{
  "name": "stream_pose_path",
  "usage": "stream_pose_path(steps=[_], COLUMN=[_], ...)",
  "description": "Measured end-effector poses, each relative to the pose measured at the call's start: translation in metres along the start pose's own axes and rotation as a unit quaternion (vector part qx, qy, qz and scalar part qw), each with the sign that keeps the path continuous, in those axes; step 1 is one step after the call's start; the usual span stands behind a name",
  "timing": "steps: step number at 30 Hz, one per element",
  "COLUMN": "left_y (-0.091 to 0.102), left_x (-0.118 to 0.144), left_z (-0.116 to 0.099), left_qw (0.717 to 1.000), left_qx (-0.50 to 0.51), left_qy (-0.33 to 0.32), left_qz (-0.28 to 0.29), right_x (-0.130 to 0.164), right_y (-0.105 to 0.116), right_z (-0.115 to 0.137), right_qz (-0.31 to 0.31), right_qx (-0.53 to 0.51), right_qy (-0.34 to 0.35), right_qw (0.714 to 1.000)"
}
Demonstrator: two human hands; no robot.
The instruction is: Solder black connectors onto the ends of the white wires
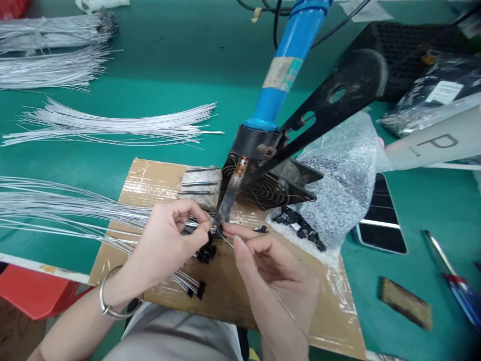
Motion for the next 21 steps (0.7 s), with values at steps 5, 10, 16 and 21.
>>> stream_pose_path(steps=[5,10,16,21], left_y=[0.0005,0.0009,0.0003,-0.0004], left_x=[0.0,0.0005,-0.0004,0.0006], left_z=[-0.0007,-0.0007,0.0018,0.004], left_qw=[1.0,1.0,1.0,1.0], left_qx=[0.011,0.014,0.002,-0.002], left_qy=[-0.005,-0.005,-0.004,0.007], left_qz=[-0.002,-0.004,-0.003,0.003], right_x=[-0.0008,-0.0002,0.0002,0.0012], right_y=[-0.001,-0.0003,-0.0005,0.0], right_z=[0.003,0.0036,0.0003,0.0003], right_qz=[0.0,-0.005,-0.001,-0.005], right_qx=[-0.001,0.0,0.026,0.026], right_qy=[0.005,0.017,0.017,0.018], right_qw=[1.0,1.0,1.0,0.999])
Point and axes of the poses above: each hand's wrist, its own x-axis away from the middle knuckle, its own y-axis out of the back of the hand, z = x × y, the point moved 7 cm from there along -x, towards the middle knuckle, and after that the axes turned 5 degrees about -z, right-handed, at the moved point
